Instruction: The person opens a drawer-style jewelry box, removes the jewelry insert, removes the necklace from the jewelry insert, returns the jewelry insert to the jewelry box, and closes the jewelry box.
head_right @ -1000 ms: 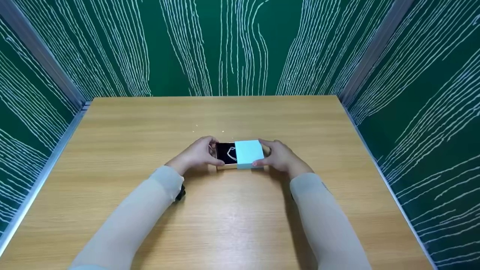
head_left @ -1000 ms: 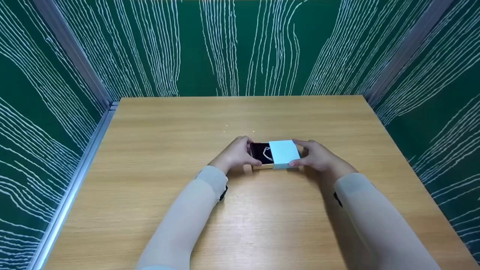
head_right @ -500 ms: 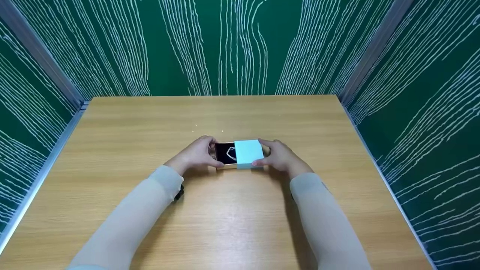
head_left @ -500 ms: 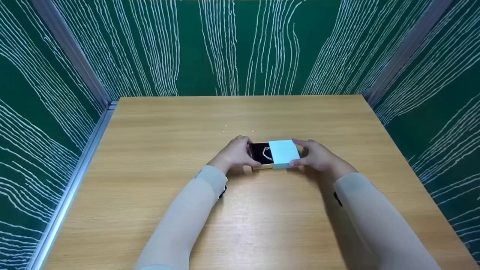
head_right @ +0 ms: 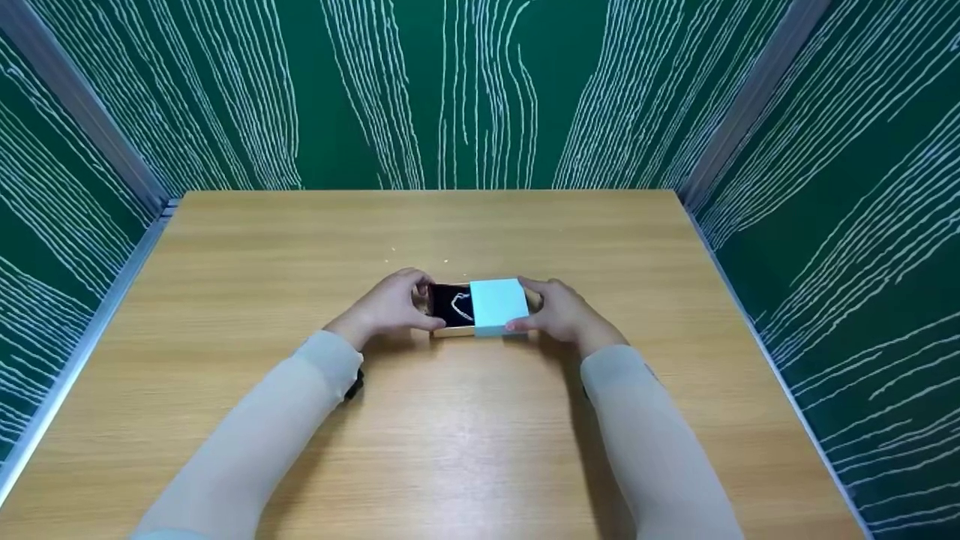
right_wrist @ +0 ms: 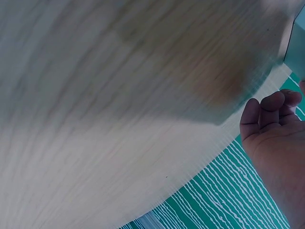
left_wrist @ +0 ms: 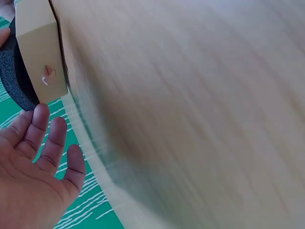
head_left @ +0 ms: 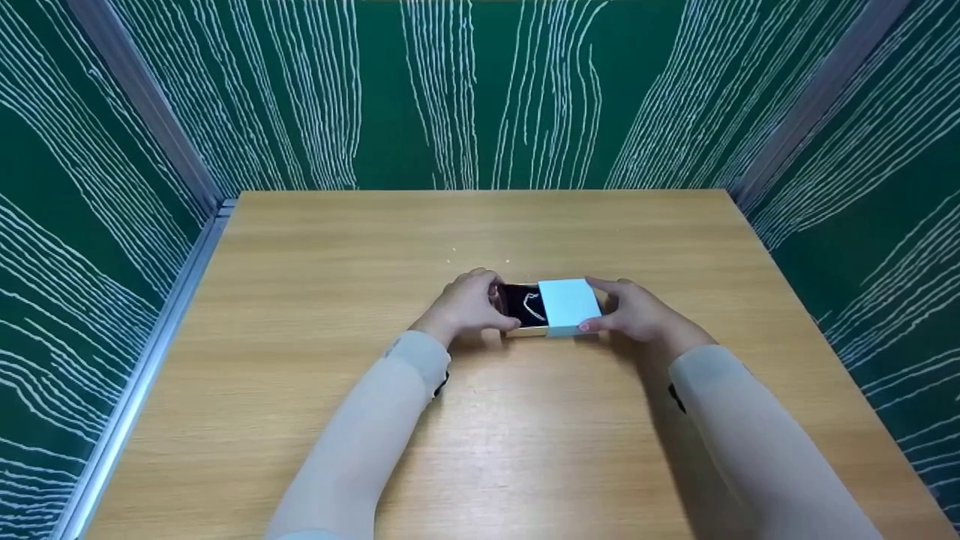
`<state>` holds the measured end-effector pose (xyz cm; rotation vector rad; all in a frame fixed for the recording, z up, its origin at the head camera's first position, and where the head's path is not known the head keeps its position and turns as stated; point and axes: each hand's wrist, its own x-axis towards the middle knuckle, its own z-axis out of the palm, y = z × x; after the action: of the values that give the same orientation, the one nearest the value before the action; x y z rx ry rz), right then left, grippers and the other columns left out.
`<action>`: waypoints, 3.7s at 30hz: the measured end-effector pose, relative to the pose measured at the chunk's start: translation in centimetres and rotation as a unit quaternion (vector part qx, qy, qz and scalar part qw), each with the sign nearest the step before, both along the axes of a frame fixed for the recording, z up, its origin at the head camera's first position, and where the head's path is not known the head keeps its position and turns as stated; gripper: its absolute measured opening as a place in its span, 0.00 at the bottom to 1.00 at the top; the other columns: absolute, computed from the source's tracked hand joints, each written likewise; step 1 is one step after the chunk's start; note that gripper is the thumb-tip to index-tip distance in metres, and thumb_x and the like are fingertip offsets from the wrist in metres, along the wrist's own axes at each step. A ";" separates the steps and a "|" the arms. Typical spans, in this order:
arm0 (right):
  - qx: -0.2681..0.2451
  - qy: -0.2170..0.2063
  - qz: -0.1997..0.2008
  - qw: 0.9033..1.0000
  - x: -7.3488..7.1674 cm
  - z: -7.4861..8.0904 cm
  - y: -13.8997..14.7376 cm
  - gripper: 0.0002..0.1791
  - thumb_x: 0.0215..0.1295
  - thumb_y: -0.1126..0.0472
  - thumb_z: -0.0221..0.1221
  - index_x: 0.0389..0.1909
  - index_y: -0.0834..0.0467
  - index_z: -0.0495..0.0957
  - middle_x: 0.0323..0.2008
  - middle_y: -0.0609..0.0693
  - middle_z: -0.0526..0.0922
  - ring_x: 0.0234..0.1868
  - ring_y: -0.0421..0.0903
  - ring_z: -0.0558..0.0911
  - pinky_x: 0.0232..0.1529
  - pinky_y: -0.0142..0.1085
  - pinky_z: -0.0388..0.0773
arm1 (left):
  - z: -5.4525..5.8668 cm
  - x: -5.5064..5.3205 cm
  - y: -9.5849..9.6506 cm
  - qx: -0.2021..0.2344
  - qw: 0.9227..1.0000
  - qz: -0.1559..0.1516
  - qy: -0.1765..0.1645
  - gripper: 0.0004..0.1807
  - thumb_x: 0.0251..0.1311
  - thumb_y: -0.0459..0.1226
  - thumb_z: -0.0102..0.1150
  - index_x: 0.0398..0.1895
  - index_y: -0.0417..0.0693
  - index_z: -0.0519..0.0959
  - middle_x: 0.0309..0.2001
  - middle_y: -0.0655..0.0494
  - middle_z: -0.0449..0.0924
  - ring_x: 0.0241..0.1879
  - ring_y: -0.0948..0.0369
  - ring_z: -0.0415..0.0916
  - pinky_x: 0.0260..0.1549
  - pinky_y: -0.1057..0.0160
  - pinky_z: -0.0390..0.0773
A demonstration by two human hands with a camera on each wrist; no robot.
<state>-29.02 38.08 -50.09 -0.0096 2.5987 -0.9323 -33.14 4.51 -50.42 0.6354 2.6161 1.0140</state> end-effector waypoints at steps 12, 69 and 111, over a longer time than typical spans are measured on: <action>0.007 0.022 0.014 1.000 0.2 -0.2 0.1 0.64 0.64 0.34 0.79 0.93 0.46 0.55 0.86 0.70 0.62 0.83 0.68 0.67 0.87 0.70 0.57 | -0.2 0.0 -1.4 -0.027 0.999 -0.005 0.029 0.40 0.56 0.60 0.84 0.67 0.53 0.81 0.58 0.57 0.82 0.61 0.52 0.77 0.72 0.45 0.74; -0.004 0.028 0.020 0.999 0.2 -0.5 0.1 0.65 0.64 0.36 0.80 0.93 0.49 0.54 0.87 0.69 0.62 0.79 0.65 0.71 0.86 0.66 0.63 | -0.5 0.2 -0.6 0.013 0.999 -0.013 -0.026 0.56 0.58 0.55 0.87 0.87 0.51 0.69 0.69 0.51 0.71 0.71 0.50 0.65 0.78 0.46 0.74; -0.022 0.003 -0.003 1.000 0.6 0.0 -0.1 0.66 0.63 0.34 0.79 0.94 0.42 0.51 0.89 0.68 0.59 0.83 0.65 0.66 0.88 0.69 0.56 | -0.2 0.3 -1.6 0.073 0.997 0.038 0.002 0.50 0.54 0.57 0.89 0.81 0.63 0.75 0.71 0.46 0.73 0.72 0.50 0.64 0.79 0.42 0.72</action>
<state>-28.37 37.96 -50.11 -0.0168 2.5852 -0.9934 -32.81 2.94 -50.60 0.5751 2.6043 1.2378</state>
